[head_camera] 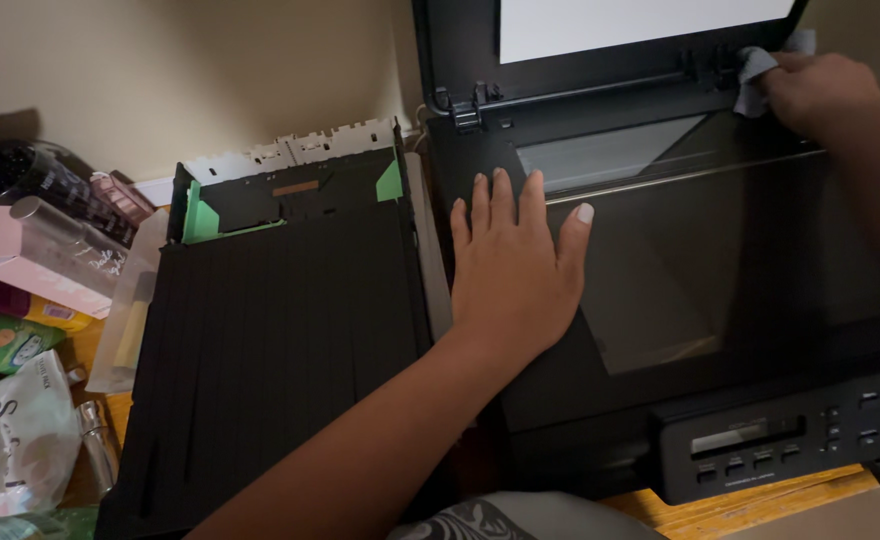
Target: The person wipes the glass surface and lid of an open printer using a gray cloth. They repeatedly rub the glass platen and the underside of the lid, moving the cloth across the surface in multiple passes.
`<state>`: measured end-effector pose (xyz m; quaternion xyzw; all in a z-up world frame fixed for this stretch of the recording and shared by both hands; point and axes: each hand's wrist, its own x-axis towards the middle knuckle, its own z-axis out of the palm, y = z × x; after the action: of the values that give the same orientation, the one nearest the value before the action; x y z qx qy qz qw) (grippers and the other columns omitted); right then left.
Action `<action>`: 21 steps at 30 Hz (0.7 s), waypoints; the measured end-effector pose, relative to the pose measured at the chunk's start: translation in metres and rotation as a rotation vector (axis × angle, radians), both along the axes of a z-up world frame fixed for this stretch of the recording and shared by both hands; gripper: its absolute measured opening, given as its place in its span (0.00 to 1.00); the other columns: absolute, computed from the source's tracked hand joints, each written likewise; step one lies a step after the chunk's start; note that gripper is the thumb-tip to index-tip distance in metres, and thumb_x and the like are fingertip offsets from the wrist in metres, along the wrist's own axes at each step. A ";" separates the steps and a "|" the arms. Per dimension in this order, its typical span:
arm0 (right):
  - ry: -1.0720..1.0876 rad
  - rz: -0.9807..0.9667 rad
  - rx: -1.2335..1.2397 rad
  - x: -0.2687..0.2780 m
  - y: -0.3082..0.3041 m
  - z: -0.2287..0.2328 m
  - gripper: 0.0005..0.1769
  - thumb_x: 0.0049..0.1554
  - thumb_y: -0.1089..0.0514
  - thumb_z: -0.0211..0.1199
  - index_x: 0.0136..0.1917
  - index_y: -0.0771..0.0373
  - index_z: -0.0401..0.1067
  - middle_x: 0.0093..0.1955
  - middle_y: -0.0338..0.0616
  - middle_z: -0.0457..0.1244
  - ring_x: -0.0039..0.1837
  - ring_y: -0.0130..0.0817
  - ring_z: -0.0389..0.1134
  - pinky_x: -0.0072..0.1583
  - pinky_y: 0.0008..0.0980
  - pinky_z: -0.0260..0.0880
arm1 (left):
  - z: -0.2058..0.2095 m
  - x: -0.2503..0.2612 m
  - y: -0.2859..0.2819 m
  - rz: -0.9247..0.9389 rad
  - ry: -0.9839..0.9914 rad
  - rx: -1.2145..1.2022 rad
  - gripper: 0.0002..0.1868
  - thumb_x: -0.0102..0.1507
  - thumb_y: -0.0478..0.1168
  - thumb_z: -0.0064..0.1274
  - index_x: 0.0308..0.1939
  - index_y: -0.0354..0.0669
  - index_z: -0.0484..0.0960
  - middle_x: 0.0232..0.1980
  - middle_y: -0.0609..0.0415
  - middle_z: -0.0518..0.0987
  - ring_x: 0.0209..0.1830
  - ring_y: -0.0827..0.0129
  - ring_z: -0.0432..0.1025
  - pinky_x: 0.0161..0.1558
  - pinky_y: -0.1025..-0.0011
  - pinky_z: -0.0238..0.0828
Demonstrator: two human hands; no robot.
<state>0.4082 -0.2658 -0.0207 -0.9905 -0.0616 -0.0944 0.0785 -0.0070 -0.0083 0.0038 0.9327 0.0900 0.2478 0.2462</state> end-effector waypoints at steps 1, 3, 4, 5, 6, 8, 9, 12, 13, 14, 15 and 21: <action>-0.007 -0.016 -0.005 0.004 -0.001 -0.004 0.27 0.70 0.36 0.46 0.78 0.37 0.65 0.64 0.61 0.64 0.61 0.62 0.68 0.61 0.57 0.67 | 0.000 0.001 -0.001 -0.003 -0.002 -0.001 0.38 0.72 0.60 0.28 0.73 0.30 0.62 0.74 0.24 0.60 0.81 0.36 0.45 0.76 0.42 0.32; -0.094 0.029 -0.062 0.012 0.001 -0.010 0.26 0.70 0.39 0.48 0.76 0.42 0.68 0.63 0.62 0.65 0.60 0.62 0.68 0.60 0.56 0.68 | 0.002 0.000 0.000 0.002 -0.004 -0.002 0.38 0.72 0.60 0.28 0.73 0.30 0.62 0.74 0.24 0.60 0.80 0.36 0.45 0.76 0.42 0.33; -0.174 0.086 -0.113 0.013 0.002 -0.013 0.25 0.70 0.42 0.49 0.75 0.48 0.71 0.63 0.63 0.66 0.60 0.63 0.69 0.59 0.56 0.68 | 0.002 -0.001 0.001 0.004 0.002 0.001 0.38 0.72 0.60 0.28 0.73 0.30 0.62 0.74 0.24 0.60 0.80 0.36 0.45 0.76 0.42 0.33; -0.256 0.142 -0.164 0.013 0.003 -0.015 0.24 0.70 0.45 0.51 0.73 0.53 0.74 0.62 0.65 0.67 0.59 0.63 0.69 0.58 0.55 0.69 | 0.003 -0.002 0.002 0.006 0.009 0.005 0.38 0.73 0.60 0.28 0.73 0.30 0.62 0.74 0.25 0.60 0.81 0.36 0.45 0.77 0.42 0.33; -0.256 0.149 -0.165 0.009 0.000 -0.016 0.22 0.71 0.45 0.51 0.70 0.57 0.75 0.62 0.65 0.67 0.59 0.63 0.69 0.58 0.55 0.69 | 0.004 -0.002 0.000 0.000 0.015 0.007 0.38 0.73 0.60 0.28 0.73 0.31 0.62 0.75 0.25 0.60 0.81 0.36 0.45 0.77 0.42 0.33; -0.257 0.156 -0.171 -0.007 -0.003 -0.019 0.22 0.74 0.46 0.50 0.62 0.64 0.77 0.61 0.67 0.68 0.59 0.62 0.70 0.58 0.54 0.70 | 0.005 -0.001 0.000 0.003 0.022 -0.001 0.38 0.72 0.60 0.29 0.73 0.30 0.62 0.75 0.25 0.59 0.80 0.37 0.45 0.76 0.43 0.32; -0.253 0.181 -0.155 -0.019 -0.003 -0.019 0.21 0.75 0.47 0.50 0.62 0.64 0.77 0.59 0.66 0.69 0.58 0.61 0.71 0.60 0.54 0.71 | 0.005 -0.001 0.000 0.002 0.026 -0.006 0.38 0.72 0.60 0.29 0.73 0.30 0.62 0.75 0.25 0.59 0.80 0.37 0.45 0.76 0.43 0.32; -0.241 0.275 -0.071 -0.066 0.015 -0.020 0.18 0.76 0.50 0.50 0.61 0.63 0.77 0.54 0.65 0.71 0.54 0.61 0.72 0.63 0.54 0.71 | 0.004 0.000 -0.001 0.008 0.042 -0.003 0.38 0.71 0.60 0.33 0.74 0.31 0.60 0.76 0.26 0.57 0.81 0.37 0.44 0.77 0.42 0.32; -0.238 0.315 -0.019 -0.080 0.025 -0.019 0.19 0.75 0.50 0.50 0.61 0.63 0.78 0.52 0.66 0.70 0.53 0.63 0.71 0.61 0.55 0.71 | 0.003 0.002 0.000 -0.006 0.046 0.013 0.40 0.70 0.60 0.36 0.74 0.31 0.58 0.76 0.24 0.54 0.80 0.35 0.42 0.75 0.40 0.32; -0.234 0.353 0.032 -0.093 0.030 -0.015 0.20 0.74 0.49 0.50 0.62 0.62 0.79 0.50 0.66 0.70 0.52 0.64 0.70 0.59 0.56 0.70 | 0.002 0.008 0.002 -0.020 0.052 0.027 0.41 0.69 0.60 0.38 0.75 0.31 0.55 0.76 0.22 0.52 0.80 0.33 0.40 0.73 0.38 0.32; -0.269 0.452 0.214 -0.101 0.036 -0.009 0.19 0.73 0.50 0.51 0.62 0.64 0.76 0.51 0.63 0.69 0.52 0.60 0.71 0.56 0.53 0.71 | 0.002 0.015 0.005 -0.035 0.058 0.041 0.43 0.67 0.60 0.41 0.75 0.31 0.53 0.76 0.21 0.49 0.79 0.31 0.38 0.71 0.37 0.32; -0.475 0.582 0.466 -0.077 0.127 0.049 0.19 0.73 0.50 0.51 0.61 0.67 0.73 0.50 0.58 0.69 0.51 0.52 0.72 0.51 0.48 0.72 | 0.007 0.068 0.048 0.136 -0.004 0.227 0.45 0.67 0.60 0.45 0.77 0.34 0.48 0.78 0.17 0.43 0.78 0.24 0.36 0.71 0.31 0.40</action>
<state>0.3309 -0.1389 0.0279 -0.8385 -0.3316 -0.3049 0.3066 0.0606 0.0399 0.0109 0.9457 0.1238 0.2746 0.1220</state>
